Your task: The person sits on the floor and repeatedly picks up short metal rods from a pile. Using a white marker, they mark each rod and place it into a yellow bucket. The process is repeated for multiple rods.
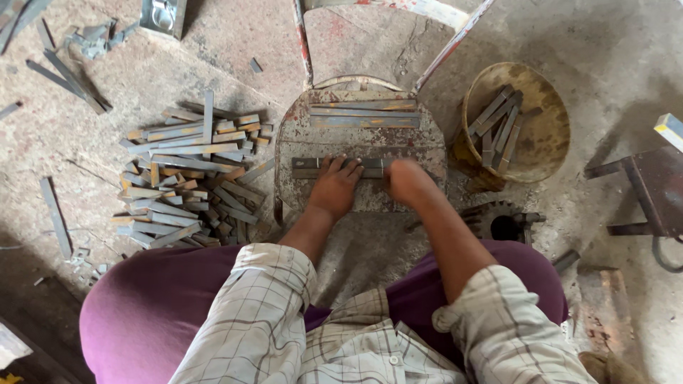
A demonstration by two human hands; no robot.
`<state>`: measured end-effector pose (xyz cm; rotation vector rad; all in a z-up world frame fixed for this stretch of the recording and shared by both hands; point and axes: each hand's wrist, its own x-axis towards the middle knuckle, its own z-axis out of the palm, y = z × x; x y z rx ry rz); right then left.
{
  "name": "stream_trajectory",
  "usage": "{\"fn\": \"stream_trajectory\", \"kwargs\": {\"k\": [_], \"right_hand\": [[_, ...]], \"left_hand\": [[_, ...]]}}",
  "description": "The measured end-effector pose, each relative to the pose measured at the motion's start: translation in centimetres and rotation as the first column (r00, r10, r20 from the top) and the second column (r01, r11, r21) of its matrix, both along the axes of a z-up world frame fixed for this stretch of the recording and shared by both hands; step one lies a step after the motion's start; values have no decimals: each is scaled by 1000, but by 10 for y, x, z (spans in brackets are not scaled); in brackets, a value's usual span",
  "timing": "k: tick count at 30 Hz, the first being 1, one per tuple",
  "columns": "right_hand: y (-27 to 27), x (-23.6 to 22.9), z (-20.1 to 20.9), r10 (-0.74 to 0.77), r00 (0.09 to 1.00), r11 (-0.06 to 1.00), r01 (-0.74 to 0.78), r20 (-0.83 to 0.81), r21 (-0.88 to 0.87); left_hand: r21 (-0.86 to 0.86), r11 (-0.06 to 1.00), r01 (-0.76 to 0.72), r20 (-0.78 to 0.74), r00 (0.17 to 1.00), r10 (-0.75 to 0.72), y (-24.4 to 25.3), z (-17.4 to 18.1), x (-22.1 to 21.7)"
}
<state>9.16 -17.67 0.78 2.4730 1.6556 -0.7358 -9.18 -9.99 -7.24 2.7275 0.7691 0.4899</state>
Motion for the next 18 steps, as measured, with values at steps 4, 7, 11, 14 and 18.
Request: {"fn": "stream_trajectory", "kwargs": {"k": [4,7,11,14,18], "right_hand": [[-22,-2,17,264,950,846,-312,-168,-433],[-21,17,25,281,951,919,-306,-129,-250],[-15,29,33,-38,986,999,36,-159,-13],[-5,24,28,-30,979,956,87,-200,280],[12,-7,21,154,945,768,68,-288,636]], "left_hand": [[7,1000,-5,7,1000,5,0,1,-1],[2,1000,-18,-18,1000,18,-3,-3,1],[146,986,-82,-111,989,99,-17,-22,17],[74,988,-139,-116,982,147,-24,-40,28],[75,987,-145,-99,983,152,-23,-42,33]]}}
